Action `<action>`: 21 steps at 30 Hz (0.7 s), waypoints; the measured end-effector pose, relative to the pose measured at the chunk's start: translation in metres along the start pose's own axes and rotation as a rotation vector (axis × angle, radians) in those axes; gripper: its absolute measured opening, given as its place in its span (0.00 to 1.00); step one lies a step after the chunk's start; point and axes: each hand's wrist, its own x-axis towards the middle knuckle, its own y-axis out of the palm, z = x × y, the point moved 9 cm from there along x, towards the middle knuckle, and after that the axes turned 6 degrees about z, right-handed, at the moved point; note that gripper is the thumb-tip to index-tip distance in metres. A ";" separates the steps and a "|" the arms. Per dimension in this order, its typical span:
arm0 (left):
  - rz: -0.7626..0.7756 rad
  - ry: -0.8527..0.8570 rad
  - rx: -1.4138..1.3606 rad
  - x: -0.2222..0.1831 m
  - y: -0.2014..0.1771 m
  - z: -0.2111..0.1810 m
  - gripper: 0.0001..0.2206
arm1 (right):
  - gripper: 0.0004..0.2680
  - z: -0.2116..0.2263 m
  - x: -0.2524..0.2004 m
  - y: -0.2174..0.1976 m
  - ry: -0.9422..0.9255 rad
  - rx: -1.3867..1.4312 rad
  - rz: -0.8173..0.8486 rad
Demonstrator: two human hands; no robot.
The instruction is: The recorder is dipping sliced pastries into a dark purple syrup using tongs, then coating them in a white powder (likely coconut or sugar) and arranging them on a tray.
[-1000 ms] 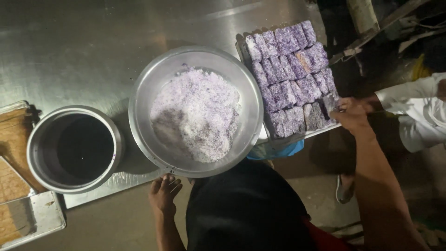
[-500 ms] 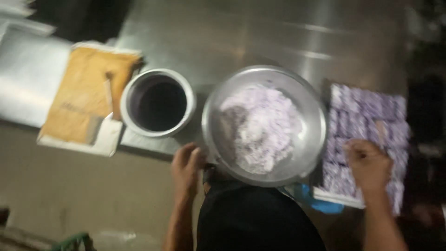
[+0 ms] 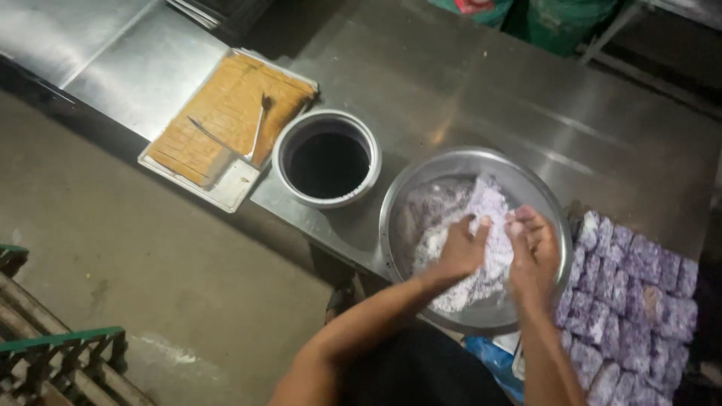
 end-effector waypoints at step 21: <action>-0.046 0.649 0.111 -0.052 0.022 -0.139 0.25 | 0.18 -0.124 -0.046 0.006 0.222 0.397 0.005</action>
